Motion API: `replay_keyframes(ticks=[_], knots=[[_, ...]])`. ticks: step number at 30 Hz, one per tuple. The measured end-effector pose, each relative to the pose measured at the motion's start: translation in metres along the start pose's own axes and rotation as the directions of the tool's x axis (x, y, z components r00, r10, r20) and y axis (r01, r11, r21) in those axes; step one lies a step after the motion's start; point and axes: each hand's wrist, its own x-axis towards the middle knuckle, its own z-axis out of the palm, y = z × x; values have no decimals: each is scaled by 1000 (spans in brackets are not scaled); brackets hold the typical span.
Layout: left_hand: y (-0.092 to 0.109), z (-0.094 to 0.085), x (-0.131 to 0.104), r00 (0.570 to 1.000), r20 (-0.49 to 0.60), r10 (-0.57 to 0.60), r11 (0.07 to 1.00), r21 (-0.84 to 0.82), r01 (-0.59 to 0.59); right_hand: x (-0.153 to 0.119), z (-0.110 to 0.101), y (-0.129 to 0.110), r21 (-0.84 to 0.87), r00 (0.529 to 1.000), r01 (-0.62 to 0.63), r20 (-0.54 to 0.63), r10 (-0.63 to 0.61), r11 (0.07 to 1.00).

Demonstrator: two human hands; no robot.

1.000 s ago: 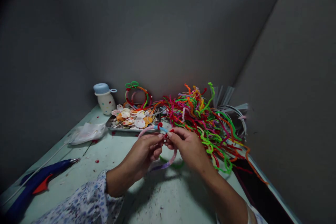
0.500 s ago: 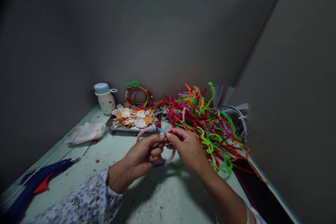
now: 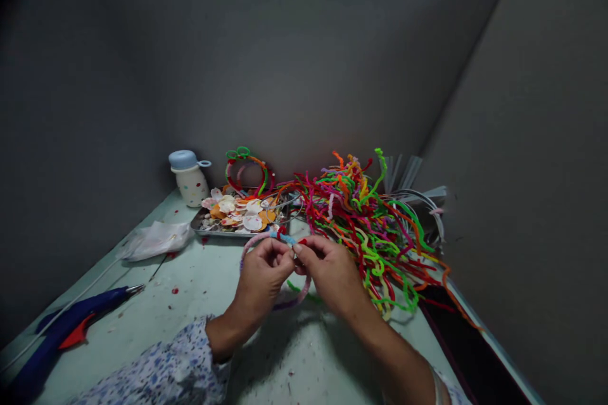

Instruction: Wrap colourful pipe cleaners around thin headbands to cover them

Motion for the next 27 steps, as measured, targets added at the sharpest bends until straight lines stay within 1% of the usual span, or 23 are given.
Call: replay_keyframes(ticks=[3,6,8,10,13,16,20,27], knots=[[-5,-1,-1,995,-31,91,994,70,-88,0,1,-2,2,1000,-9,3,9,1000],[-6,-1,-2,991,2,137,989,57,-137,1,0,1,66,999,-44,-3,44,997],[-4,-2,-2,990,59,125,992,-25,-123,2,-2,5,134,998,-61,-2,62,989],[0,-2,-4,989,110,94,990,-118,-81,4,-5,10,189,999,-50,1,50,981],[6,-2,-5,989,142,45,983,-180,-19,6,-8,15,219,999,-32,-1,33,975],[7,-2,-4,990,141,13,979,-201,16,6,-9,17,217,999,-32,15,30,976],[6,-3,-1,992,127,1,981,-191,24,5,-8,16,207,999,-28,30,22,978],[5,-2,1,994,105,-17,985,-169,35,2,-4,7,211,997,-71,25,67,975]])
